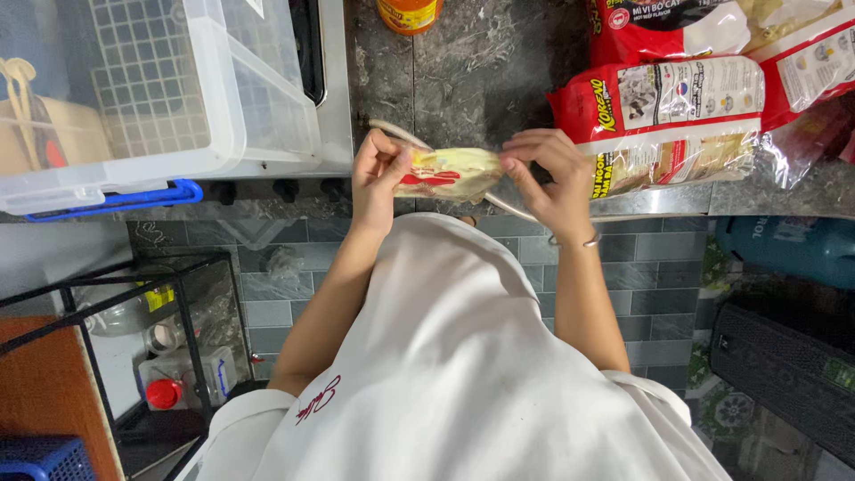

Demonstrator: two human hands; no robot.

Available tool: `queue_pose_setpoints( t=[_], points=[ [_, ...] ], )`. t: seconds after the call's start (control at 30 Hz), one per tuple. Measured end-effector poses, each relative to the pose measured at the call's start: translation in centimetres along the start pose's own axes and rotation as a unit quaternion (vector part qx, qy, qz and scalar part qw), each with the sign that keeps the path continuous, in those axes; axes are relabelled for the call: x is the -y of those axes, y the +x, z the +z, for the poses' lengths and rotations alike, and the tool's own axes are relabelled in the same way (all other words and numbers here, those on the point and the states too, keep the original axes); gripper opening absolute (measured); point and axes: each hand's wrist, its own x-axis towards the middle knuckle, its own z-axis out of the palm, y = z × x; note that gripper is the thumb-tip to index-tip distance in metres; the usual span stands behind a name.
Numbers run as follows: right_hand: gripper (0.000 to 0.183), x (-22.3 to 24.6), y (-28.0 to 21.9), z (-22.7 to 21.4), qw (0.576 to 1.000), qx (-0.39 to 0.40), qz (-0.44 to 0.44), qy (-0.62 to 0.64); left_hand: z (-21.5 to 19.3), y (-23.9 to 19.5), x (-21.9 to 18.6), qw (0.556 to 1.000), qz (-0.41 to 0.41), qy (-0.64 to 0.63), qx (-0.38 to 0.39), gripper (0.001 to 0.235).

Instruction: The person unpacks multiple packages of instant noodles from a large plastic bag and places the noodle blocks into a clear plastic container. They handle the packages by hand, opening them and removing the contents one by one.

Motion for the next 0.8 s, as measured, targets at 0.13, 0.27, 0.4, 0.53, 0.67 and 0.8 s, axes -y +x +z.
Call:
queue_pose_setpoints(
  t=[0.13, 0.27, 0.4, 0.53, 0.67, 0.8],
  points=[
    [0.007, 1.5, 0.2, 2.2, 0.991, -0.056, 0.064, 0.104, 2.4, 1.1, -2.6, 0.998, 0.048, 0.022, -0.031, 0.016],
    [0.013, 3.8, 2.4, 1.6, 0.992, 0.013, -0.112, -0.052, 4.8, 1.5, -7.7, 0.806, 0.339, 0.48, 0.073, 0.047],
    [0.013, 4.8, 4.4, 0.9, 0.98, 0.005, -0.153, -0.128, 6.1, 4.2, -9.6, 0.704, 0.291, 0.619, 0.193, 0.018],
    [0.011, 3.7, 6.9, 1.0, 0.982, -0.127, 0.035, 0.134, 9.2, 4.4, -14.3, 0.653, 0.449, 0.594, 0.137, 0.011],
    [0.019, 0.0, 15.1, -3.4, 0.899, -0.226, -0.051, 0.372, 7.8, 3.4, -22.3, 0.626, 0.506, 0.587, 0.086, 0.023],
    [0.014, -1.6, 21.7, -5.0, 0.821, -0.208, -0.061, 0.528, -0.6, 6.9, -26.2, 0.722, 0.426, 0.517, -0.171, 0.026]
  ],
)
